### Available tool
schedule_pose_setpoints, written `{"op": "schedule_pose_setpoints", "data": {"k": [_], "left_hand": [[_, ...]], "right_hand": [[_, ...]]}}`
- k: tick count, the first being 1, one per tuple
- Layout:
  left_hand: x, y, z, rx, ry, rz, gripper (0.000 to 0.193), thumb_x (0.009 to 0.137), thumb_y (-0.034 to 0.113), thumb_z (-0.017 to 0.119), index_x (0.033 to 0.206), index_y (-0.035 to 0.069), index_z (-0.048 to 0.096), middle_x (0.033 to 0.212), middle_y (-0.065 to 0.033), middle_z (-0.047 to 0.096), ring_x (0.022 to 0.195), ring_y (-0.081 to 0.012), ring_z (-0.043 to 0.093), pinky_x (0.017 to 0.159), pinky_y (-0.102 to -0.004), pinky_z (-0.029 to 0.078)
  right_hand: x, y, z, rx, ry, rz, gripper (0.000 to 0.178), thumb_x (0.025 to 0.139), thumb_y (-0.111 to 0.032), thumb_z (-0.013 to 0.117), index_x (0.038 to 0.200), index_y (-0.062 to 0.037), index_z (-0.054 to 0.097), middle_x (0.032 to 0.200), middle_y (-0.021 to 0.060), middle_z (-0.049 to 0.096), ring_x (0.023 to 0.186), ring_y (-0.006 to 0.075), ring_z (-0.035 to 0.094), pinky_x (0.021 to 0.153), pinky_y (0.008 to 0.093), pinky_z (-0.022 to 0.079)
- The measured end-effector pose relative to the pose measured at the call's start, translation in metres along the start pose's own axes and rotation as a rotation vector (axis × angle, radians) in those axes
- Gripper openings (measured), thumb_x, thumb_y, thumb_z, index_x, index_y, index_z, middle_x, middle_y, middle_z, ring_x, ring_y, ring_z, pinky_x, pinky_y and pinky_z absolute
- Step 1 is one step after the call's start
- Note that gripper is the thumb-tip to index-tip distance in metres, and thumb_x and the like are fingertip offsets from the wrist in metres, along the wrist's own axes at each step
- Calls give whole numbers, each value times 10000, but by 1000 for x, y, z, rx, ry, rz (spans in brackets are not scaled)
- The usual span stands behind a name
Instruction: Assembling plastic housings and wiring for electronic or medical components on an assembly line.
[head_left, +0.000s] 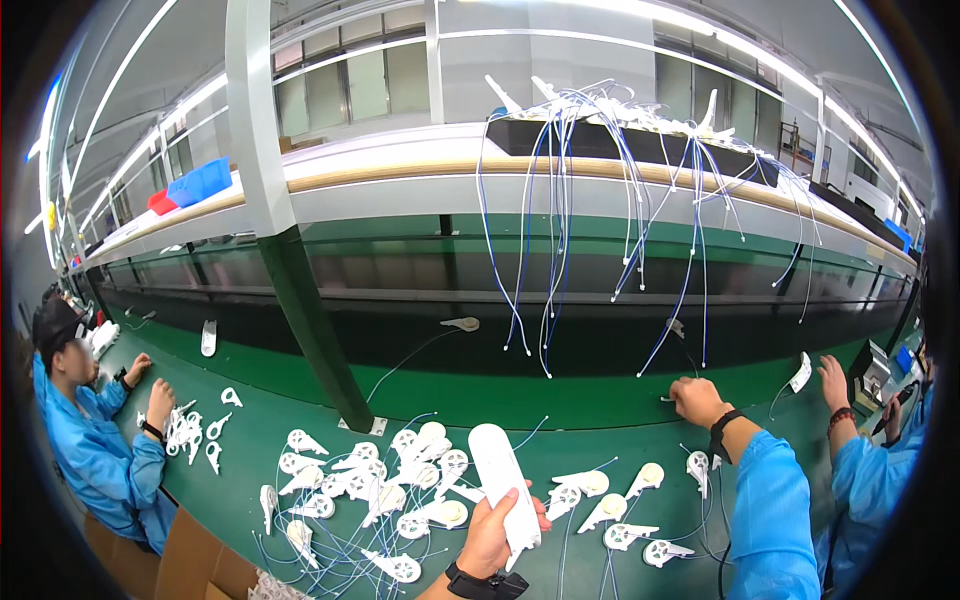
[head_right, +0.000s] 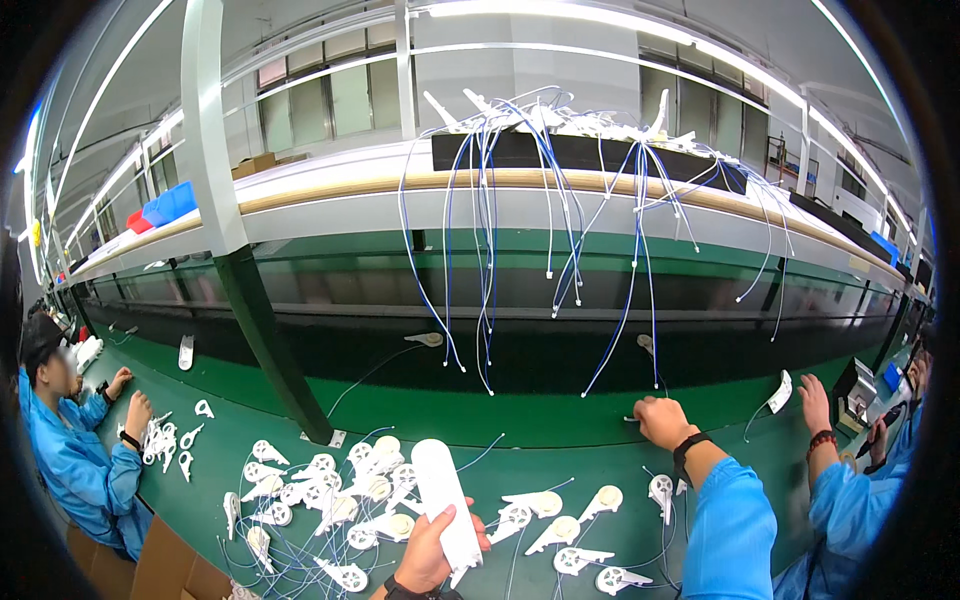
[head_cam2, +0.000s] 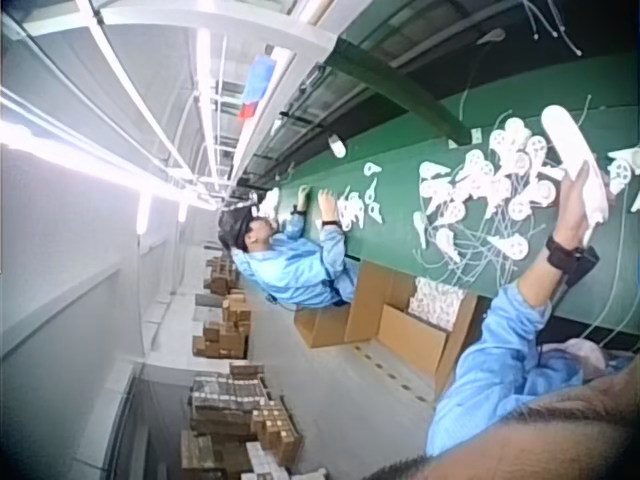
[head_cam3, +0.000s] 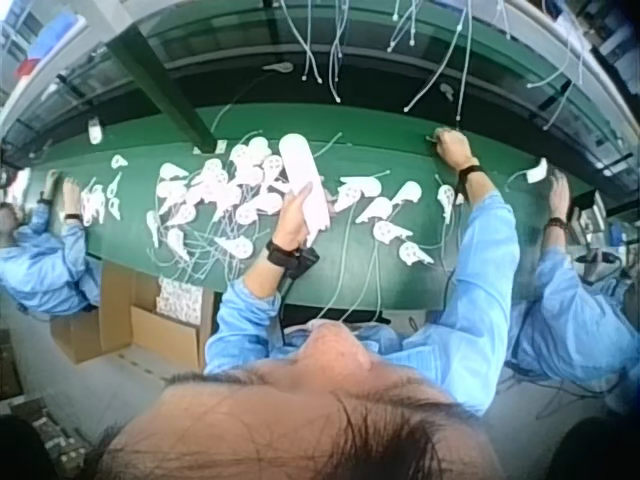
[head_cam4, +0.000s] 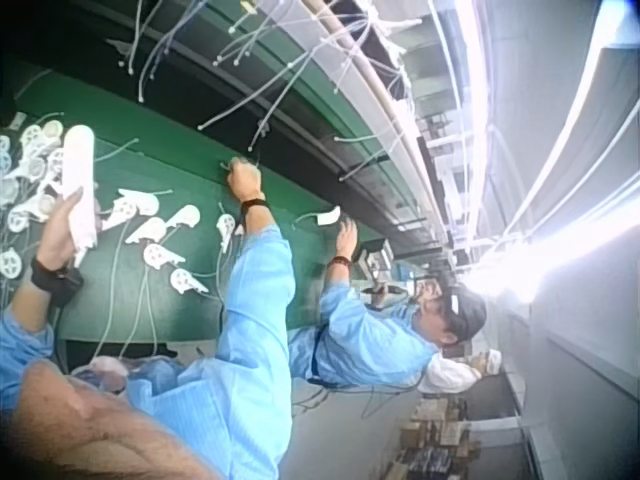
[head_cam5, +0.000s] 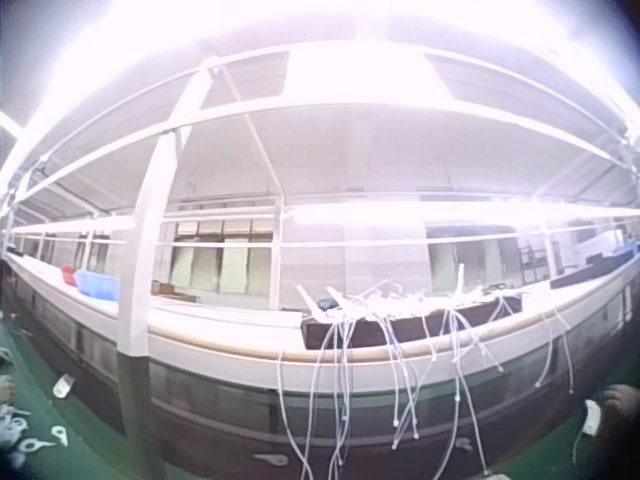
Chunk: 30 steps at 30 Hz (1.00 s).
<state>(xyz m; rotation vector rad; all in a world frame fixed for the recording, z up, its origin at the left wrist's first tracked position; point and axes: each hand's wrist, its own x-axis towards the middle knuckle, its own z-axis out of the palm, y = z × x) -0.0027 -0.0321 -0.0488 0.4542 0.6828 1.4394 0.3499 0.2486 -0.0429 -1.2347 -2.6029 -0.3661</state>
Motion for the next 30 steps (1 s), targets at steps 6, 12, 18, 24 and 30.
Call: {"op": "schedule_pose_setpoints", "data": {"k": [6, 12, 18, 24, 30], "left_hand": [[-1, 3, 9, 78, 31, -7, 338, 1020, 204, 409, 1254, -38, 444, 907, -185, 639, 778, -323, 683, 715, -432, 574], [1, 2, 5, 61, 39, 20, 322, 1025, 213, 403, 1233, -28, 448, 894, -177, 639, 761, -308, 683, 697, -415, 572], [1, 4, 8, 63, 31, 26, 323, 1019, 218, 434, 1231, -23, 464, 883, -162, 642, 750, -292, 687, 691, -402, 580], [0, 4, 4, 80, 40, 22, 338, 1016, 229, 459, 1237, -26, 473, 877, -153, 645, 738, -274, 690, 679, -386, 585], [-2, 4, 7, 96, 15, 15, 360, 1017, 235, 464, 1253, -37, 467, 875, -154, 644, 724, -272, 688, 677, -382, 582]], "right_hand": [[13, -51, -65, 511, 441, 144, 157, 723, 63, 673, 852, -15, 629, 749, 93, 642, 657, 200, 653, 610, 295, 519], [-12, -107, -129, 952, 574, 144, 125, 772, 81, 653, 843, 17, 571, 822, 59, 632, 747, 111, 633, 712, 246, 533], [-67, -163, -166, 1102, 513, -100, 186, 695, 88, 689, 815, -19, 595, 818, 99, 649, 717, 167, 642, 642, 264, 524], [-82, -199, -199, 1174, -51, -466, 188, 719, -17, 794, 876, -25, 691, 852, 99, 703, 743, 210, 690, 656, 294, 553], [-45, -183, -147, 943, -252, -195, 146, 824, -116, 738, 949, -45, 708, 877, 93, 712, 777, 241, 692, 711, 324, 544]]}}
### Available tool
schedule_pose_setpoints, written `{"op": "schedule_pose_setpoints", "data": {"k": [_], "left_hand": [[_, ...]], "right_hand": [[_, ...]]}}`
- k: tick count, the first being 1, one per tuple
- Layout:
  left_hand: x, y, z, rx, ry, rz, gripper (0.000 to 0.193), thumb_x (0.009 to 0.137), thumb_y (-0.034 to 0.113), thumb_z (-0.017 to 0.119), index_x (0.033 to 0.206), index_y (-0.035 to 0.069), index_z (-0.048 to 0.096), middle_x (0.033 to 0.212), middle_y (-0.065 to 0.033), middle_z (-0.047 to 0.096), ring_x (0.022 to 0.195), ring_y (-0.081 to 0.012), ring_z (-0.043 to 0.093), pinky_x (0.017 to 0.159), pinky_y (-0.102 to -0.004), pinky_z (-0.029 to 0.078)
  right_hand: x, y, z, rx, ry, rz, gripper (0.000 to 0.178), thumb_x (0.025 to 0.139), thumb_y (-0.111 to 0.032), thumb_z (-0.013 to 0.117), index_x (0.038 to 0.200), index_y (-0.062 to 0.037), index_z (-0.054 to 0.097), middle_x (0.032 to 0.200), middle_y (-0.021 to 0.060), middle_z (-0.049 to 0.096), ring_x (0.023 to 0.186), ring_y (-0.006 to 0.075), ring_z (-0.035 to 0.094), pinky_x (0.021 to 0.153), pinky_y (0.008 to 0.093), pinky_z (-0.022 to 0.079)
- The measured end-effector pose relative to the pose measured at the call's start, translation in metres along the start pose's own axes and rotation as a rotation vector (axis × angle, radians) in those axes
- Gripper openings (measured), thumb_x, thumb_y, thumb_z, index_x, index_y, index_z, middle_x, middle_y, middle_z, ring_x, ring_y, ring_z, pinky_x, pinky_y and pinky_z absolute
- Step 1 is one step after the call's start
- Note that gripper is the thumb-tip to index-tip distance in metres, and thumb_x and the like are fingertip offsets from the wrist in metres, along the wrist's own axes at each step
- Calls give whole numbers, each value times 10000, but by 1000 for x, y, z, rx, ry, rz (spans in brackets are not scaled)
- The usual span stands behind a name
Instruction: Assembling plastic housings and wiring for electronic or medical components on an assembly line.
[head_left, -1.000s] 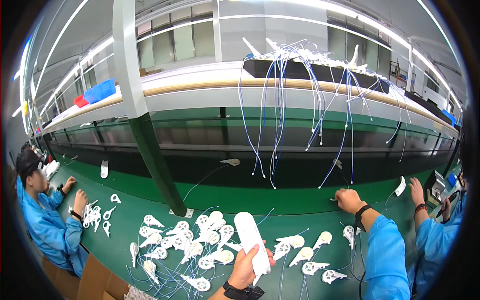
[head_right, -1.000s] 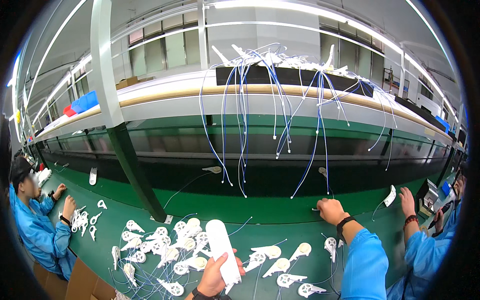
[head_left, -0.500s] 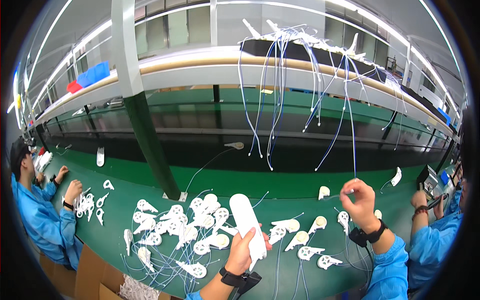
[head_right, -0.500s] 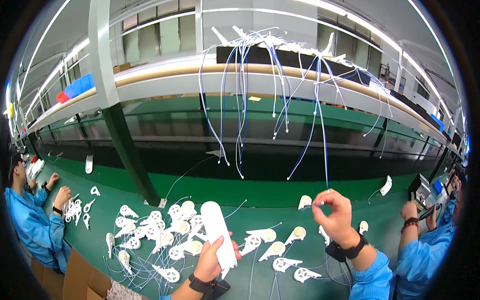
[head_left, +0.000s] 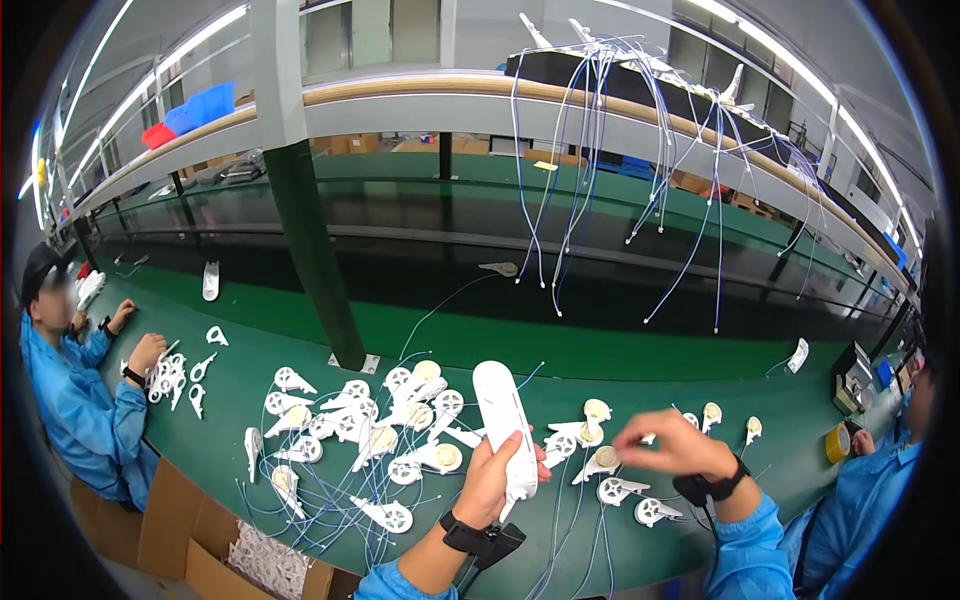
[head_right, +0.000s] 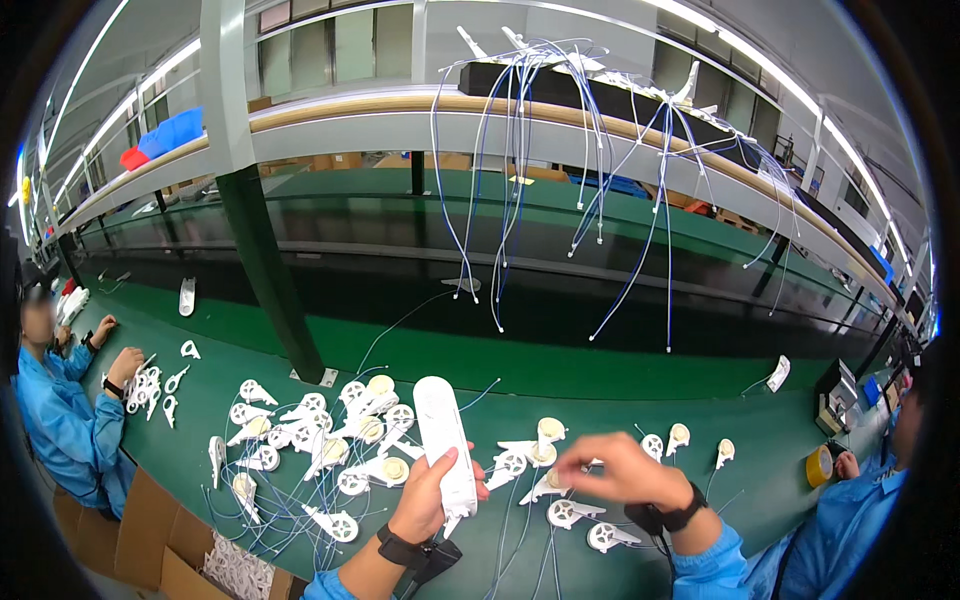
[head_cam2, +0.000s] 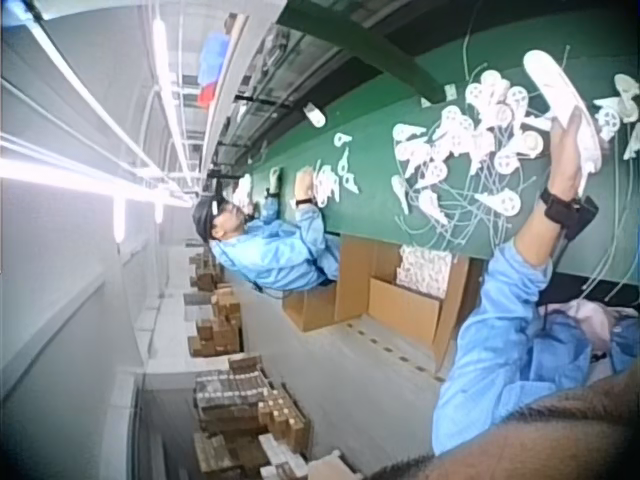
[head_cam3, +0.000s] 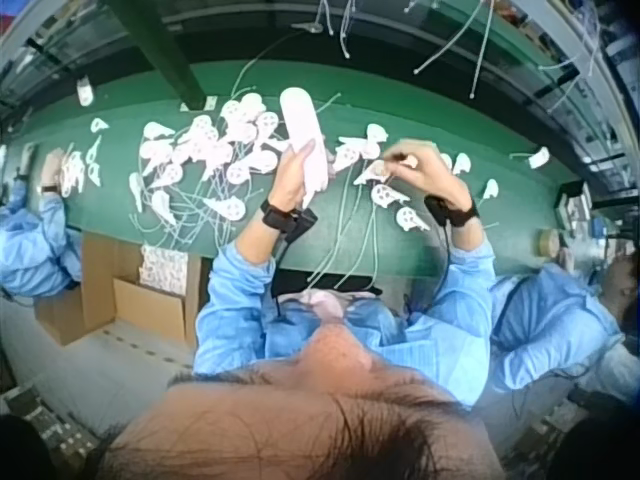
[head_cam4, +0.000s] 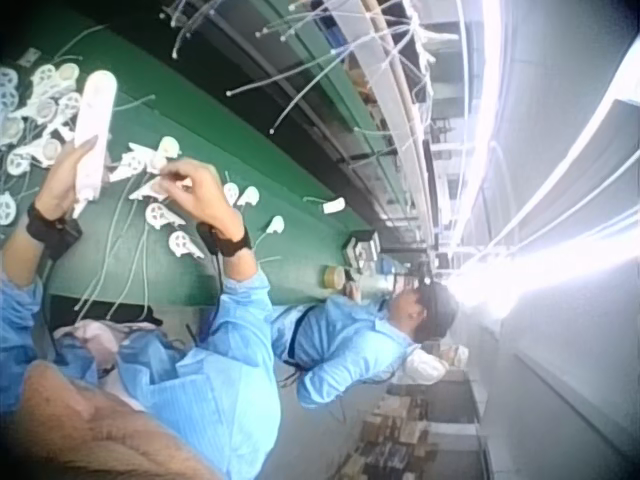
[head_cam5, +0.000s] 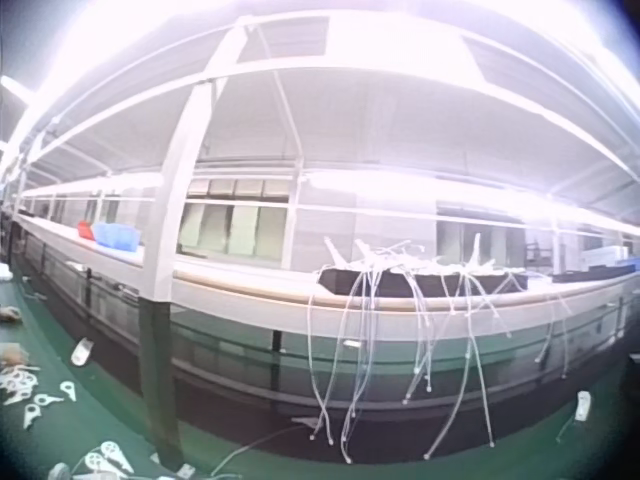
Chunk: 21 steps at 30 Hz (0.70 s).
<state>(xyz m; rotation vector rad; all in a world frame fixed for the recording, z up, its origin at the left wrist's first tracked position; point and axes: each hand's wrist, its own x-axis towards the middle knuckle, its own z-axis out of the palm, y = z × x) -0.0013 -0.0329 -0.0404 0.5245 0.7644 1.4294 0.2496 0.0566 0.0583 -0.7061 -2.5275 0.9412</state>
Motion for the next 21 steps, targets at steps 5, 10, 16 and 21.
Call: {"op": "schedule_pose_setpoints", "data": {"k": [5, 10, 16, 21], "left_hand": [[0, 3, 1, 47, -32, -6, 348, 1016, 218, 468, 1250, -39, 458, 877, -168, 649, 711, -276, 686, 658, -379, 574], [-5, 5, 1, 200, -80, 24, 311, 1009, 187, 478, 1222, -36, 444, 880, -177, 652, 693, -271, 685, 636, -365, 571], [-8, 10, 4, 288, -84, 40, 258, 1010, 150, 471, 1178, -45, 460, 897, -180, 666, 695, -261, 691, 621, -349, 574], [-9, 11, 4, 362, -29, 82, 235, 1010, 127, 464, 1127, -68, 523, 930, -190, 682, 736, -262, 703, 642, -353, 583]], "right_hand": [[24, 50, 16, -380, 121, 33, 294, 771, -47, 696, 1063, -78, 686, 1085, 95, 676, 1024, 288, 633, 875, 388, 506], [33, 87, 34, -454, 90, -35, 365, 744, -32, 671, 1105, -81, 679, 1120, 92, 667, 1038, 289, 620, 887, 397, 498], [31, 84, 32, -363, 219, 34, 250, 762, -101, 705, 1009, -68, 705, 909, 104, 687, 825, 267, 654, 744, 369, 524], [21, 73, 28, -24, 367, 7, 226, 765, -123, 768, 957, -30, 692, 826, 97, 653, 729, 216, 641, 647, 314, 502]]}}
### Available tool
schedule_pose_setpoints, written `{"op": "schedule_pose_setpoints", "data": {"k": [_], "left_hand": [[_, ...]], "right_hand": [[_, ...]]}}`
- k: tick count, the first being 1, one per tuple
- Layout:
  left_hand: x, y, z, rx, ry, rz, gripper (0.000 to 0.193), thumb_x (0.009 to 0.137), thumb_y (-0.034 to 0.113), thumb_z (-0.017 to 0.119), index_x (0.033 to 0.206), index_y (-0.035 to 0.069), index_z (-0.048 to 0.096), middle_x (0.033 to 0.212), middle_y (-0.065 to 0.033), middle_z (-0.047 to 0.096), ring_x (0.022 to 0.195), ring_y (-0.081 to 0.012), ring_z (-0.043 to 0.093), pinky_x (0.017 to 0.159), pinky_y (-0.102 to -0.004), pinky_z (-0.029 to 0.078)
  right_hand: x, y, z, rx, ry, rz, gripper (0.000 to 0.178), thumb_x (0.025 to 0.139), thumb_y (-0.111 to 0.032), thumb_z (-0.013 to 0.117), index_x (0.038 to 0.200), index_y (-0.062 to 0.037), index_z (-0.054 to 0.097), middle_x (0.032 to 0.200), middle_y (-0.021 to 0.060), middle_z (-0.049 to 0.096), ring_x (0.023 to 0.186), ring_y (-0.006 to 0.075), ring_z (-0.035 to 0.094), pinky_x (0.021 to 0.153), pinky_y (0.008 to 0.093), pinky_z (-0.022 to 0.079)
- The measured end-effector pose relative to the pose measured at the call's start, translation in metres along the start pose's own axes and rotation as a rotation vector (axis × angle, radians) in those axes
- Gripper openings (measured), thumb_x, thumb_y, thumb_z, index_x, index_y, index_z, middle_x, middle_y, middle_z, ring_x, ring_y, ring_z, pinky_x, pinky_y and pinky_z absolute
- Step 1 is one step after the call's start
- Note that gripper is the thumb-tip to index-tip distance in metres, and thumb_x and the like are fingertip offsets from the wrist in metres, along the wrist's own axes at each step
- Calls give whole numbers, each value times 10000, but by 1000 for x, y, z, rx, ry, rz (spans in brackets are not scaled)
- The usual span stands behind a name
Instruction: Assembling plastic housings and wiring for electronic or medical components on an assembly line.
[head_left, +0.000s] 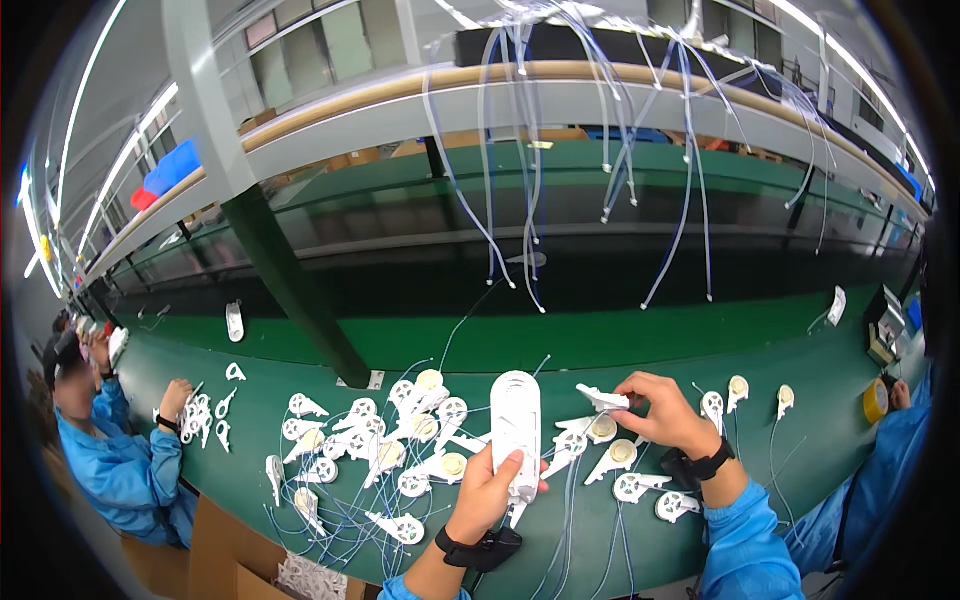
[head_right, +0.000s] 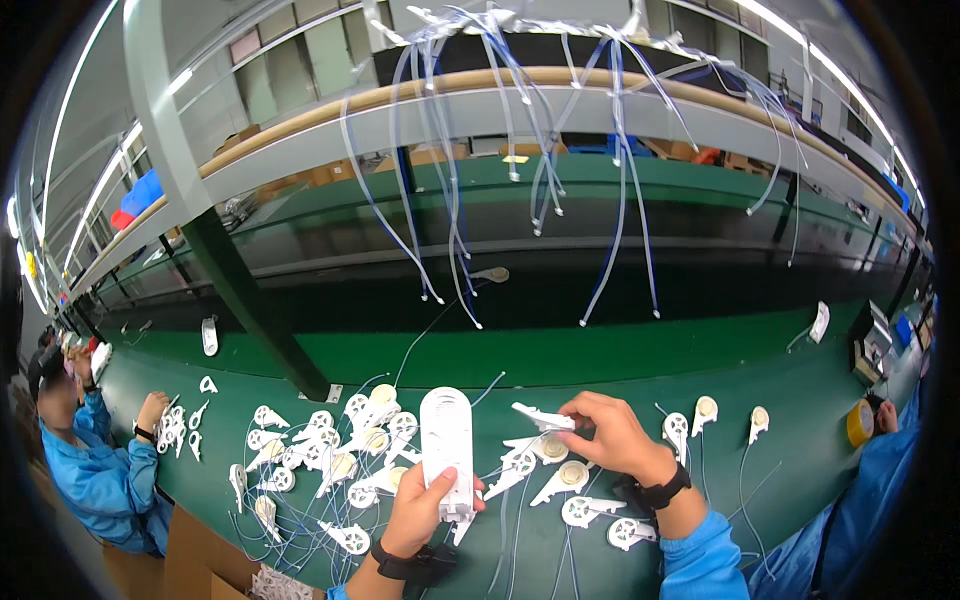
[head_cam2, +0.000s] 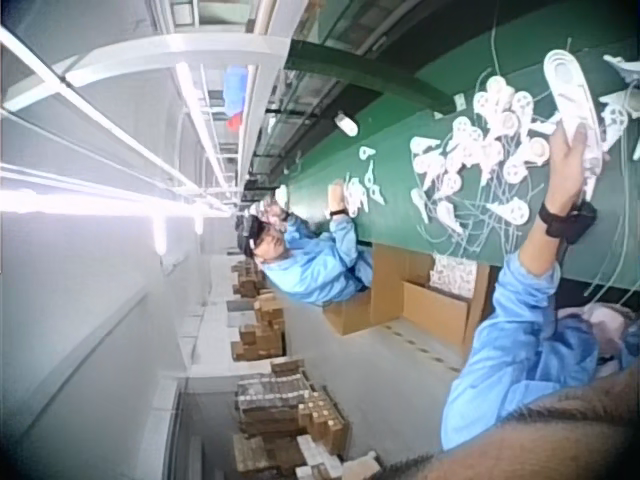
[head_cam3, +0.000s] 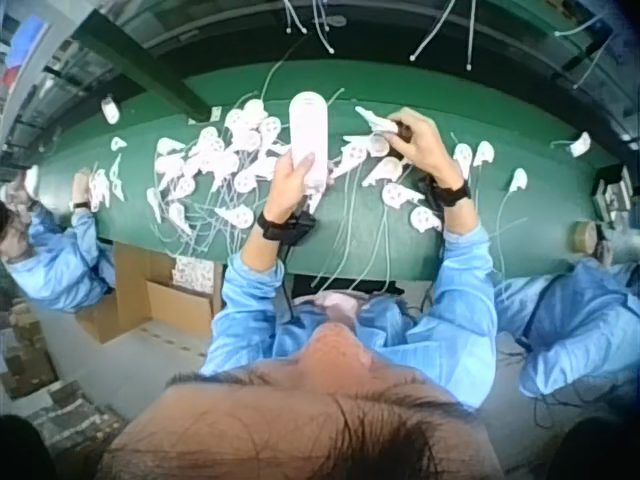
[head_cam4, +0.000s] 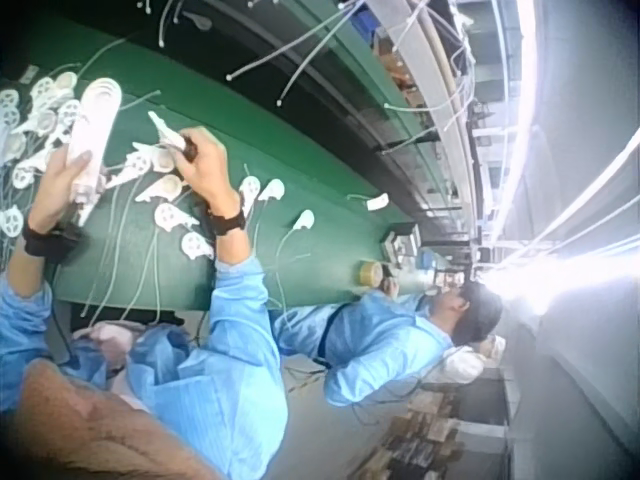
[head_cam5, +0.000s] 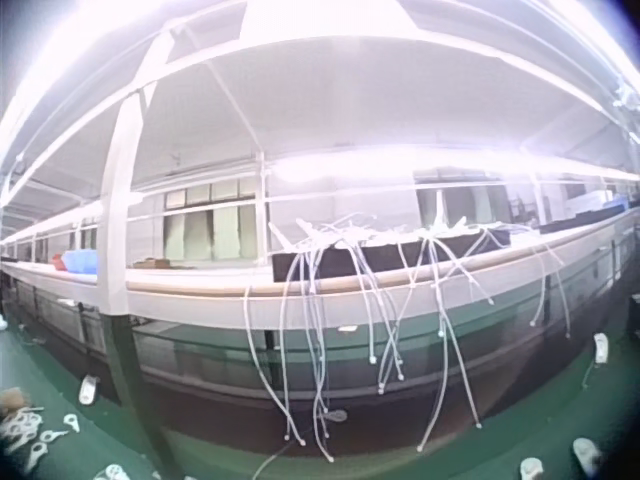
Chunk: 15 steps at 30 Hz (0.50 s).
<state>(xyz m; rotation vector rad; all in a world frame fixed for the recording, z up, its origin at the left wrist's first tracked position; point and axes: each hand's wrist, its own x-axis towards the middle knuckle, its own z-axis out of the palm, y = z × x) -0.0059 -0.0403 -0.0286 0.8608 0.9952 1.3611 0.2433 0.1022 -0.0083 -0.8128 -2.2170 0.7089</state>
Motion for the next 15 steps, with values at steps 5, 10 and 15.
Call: {"op": "schedule_pose_setpoints", "data": {"k": [5, 10, 15], "left_hand": [[-1, 6, 0, 15, 14, 3, 264, 998, 98, 485, 1216, -51, 486, 971, -165, 683, 757, -214, 696, 647, -306, 569], [-2, 7, 7, 119, -50, -7, 282, 980, 87, 503, 1231, -37, 478, 947, -167, 680, 706, -222, 692, 634, -321, 580], [-9, 11, 9, 199, -204, -131, 310, 975, 90, 514, 1262, -27, 487, 934, -124, 673, 704, -155, 662, 601, -267, 541]], "right_hand": [[3, -30, -26, 195, -3, -138, 239, 773, -90, 773, 992, -22, 706, 889, 79, 657, 734, 166, 579, 650, 283, 479], [-6, -44, -35, 274, -64, -150, 250, 795, -62, 754, 1035, -14, 704, 992, 98, 640, 805, 171, 603, 674, 287, 492], [-10, -54, -25, 495, -102, 28, 261, 793, -64, 774, 1033, -3, 693, 919, 97, 672, 804, 168, 655, 710, 270, 537]]}}
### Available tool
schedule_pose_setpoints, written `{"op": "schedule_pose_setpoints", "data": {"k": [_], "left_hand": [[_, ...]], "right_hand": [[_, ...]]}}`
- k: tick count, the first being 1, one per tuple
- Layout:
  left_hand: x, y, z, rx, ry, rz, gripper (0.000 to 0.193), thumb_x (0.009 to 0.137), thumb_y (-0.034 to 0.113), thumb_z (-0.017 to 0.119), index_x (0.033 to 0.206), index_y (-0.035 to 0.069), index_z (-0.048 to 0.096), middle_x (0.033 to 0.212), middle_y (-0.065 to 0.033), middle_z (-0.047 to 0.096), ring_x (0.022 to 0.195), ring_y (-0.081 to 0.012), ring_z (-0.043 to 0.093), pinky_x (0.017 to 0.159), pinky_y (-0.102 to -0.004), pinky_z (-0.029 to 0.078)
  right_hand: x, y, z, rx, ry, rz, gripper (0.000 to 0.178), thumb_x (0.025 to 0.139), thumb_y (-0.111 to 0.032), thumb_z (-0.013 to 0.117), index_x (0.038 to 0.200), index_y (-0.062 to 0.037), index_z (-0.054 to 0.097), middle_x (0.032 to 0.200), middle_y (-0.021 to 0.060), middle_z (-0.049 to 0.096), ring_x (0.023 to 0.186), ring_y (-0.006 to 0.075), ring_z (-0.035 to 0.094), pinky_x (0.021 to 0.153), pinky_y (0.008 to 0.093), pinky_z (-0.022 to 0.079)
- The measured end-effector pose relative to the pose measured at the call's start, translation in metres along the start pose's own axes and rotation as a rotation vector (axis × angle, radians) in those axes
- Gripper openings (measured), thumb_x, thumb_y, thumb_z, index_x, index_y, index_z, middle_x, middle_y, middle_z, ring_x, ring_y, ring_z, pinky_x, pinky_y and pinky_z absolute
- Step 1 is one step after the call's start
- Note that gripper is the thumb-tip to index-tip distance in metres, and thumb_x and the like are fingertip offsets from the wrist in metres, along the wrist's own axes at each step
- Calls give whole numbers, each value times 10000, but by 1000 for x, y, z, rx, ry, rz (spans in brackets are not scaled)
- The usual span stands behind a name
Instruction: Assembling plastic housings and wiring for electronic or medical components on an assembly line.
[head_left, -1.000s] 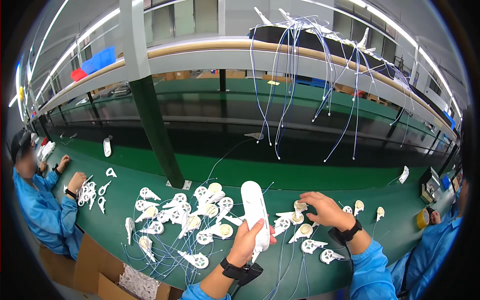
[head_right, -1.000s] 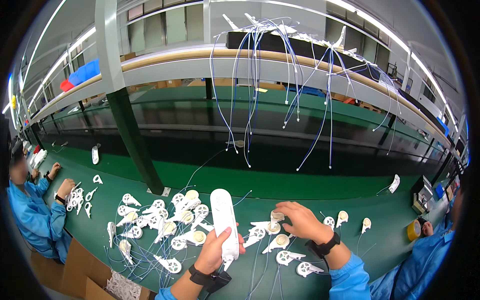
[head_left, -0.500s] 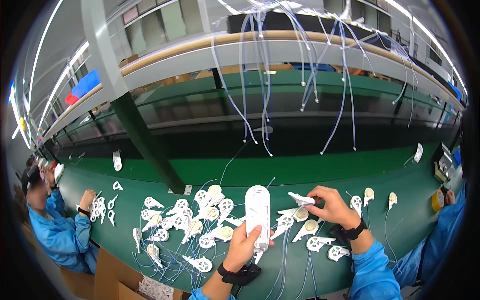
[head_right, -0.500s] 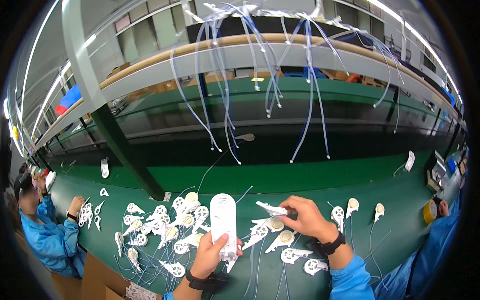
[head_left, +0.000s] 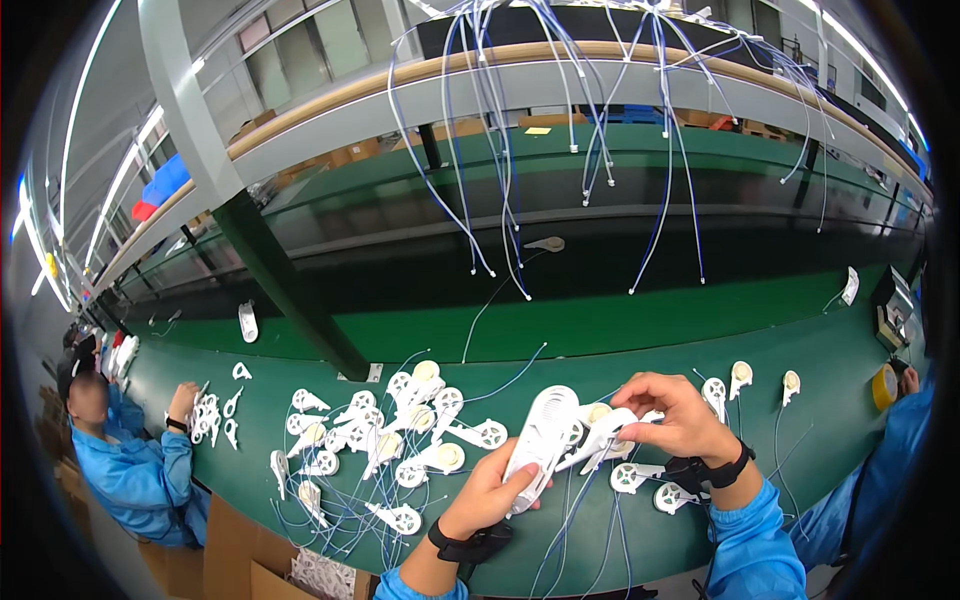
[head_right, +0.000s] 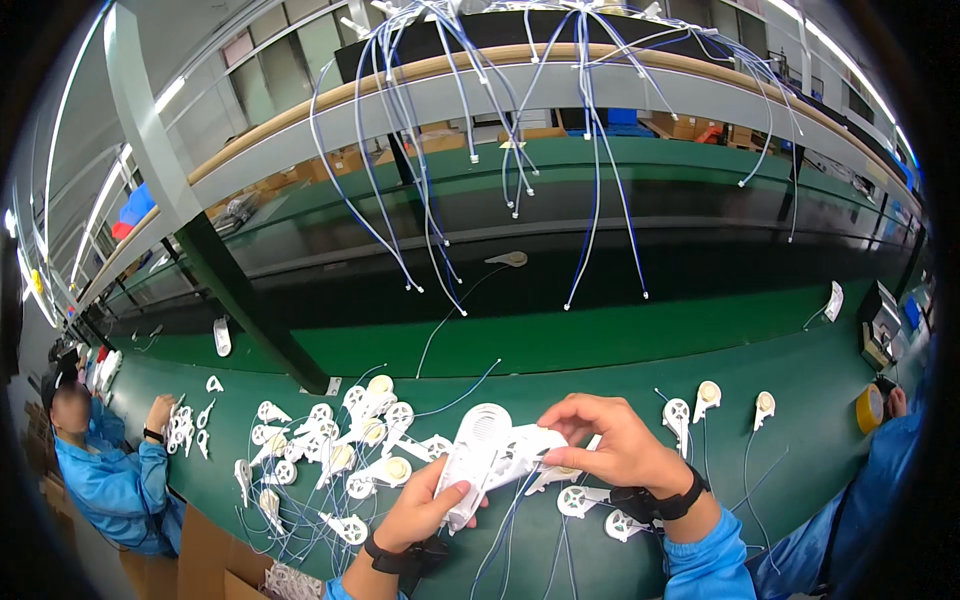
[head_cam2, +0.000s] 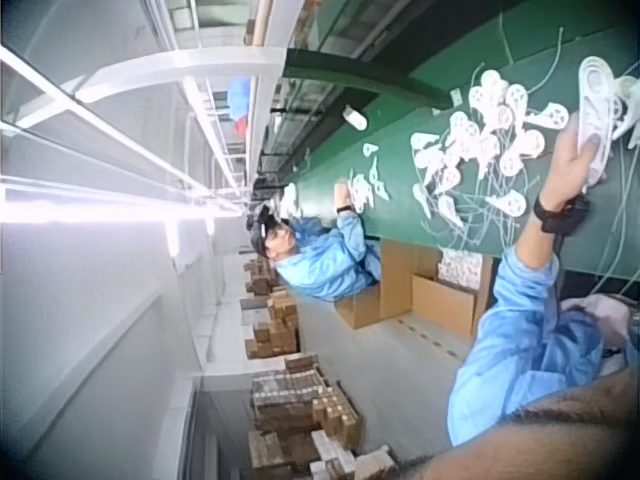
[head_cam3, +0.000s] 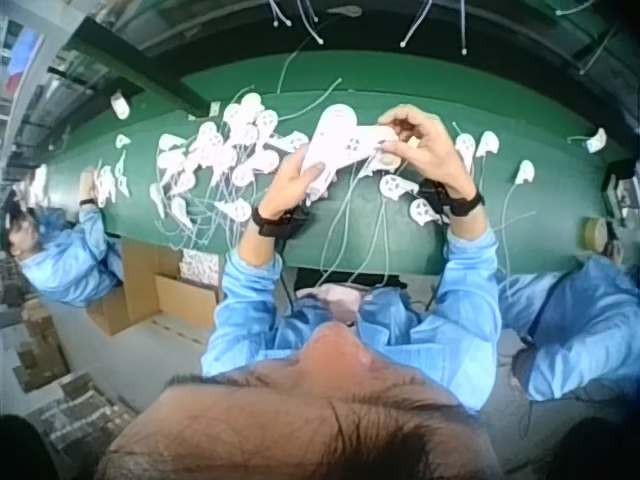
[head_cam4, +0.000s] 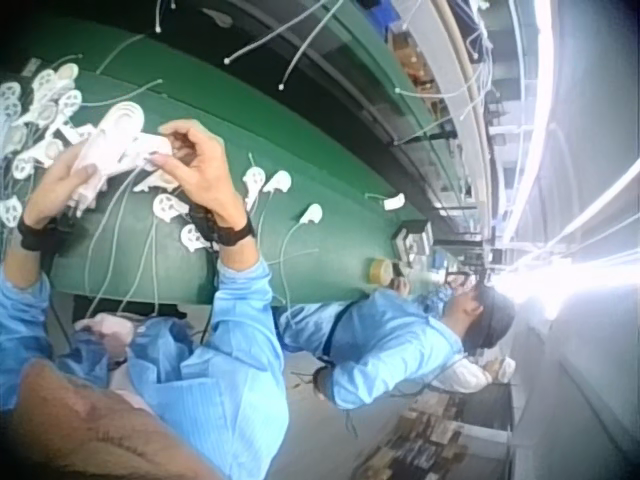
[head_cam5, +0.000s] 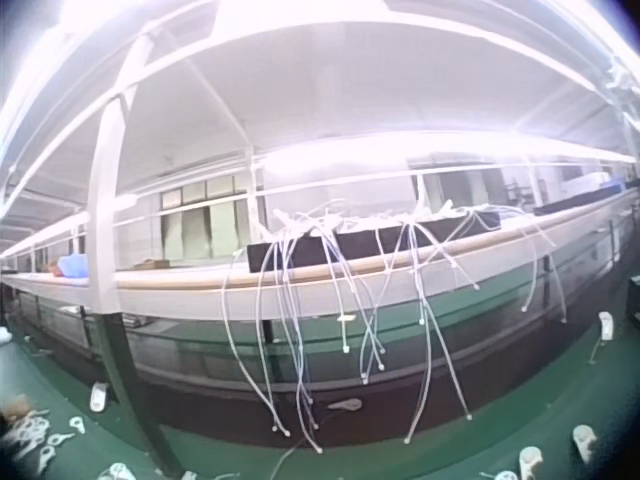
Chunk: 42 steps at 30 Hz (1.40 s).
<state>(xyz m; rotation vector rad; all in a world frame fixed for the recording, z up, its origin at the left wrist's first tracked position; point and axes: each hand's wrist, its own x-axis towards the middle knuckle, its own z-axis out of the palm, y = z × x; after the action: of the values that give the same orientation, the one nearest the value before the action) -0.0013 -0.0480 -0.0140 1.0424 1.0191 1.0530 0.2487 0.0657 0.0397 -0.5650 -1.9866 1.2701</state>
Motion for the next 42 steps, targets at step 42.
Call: {"op": "schedule_pose_setpoints", "data": {"k": [42], "left_hand": [[-6, 0, 15, 589, -23, 145, 330, 904, 235, 645, 1136, 7, 590, 833, -218, 673, 729, -412, 657, 656, -442, 508]], "right_hand": [[3, 18, 34, -51, -43, 126, 337, 826, -186, 770, 1052, 29, 645, 885, 144, 704, 788, 183, 693, 699, 288, 531]]}}
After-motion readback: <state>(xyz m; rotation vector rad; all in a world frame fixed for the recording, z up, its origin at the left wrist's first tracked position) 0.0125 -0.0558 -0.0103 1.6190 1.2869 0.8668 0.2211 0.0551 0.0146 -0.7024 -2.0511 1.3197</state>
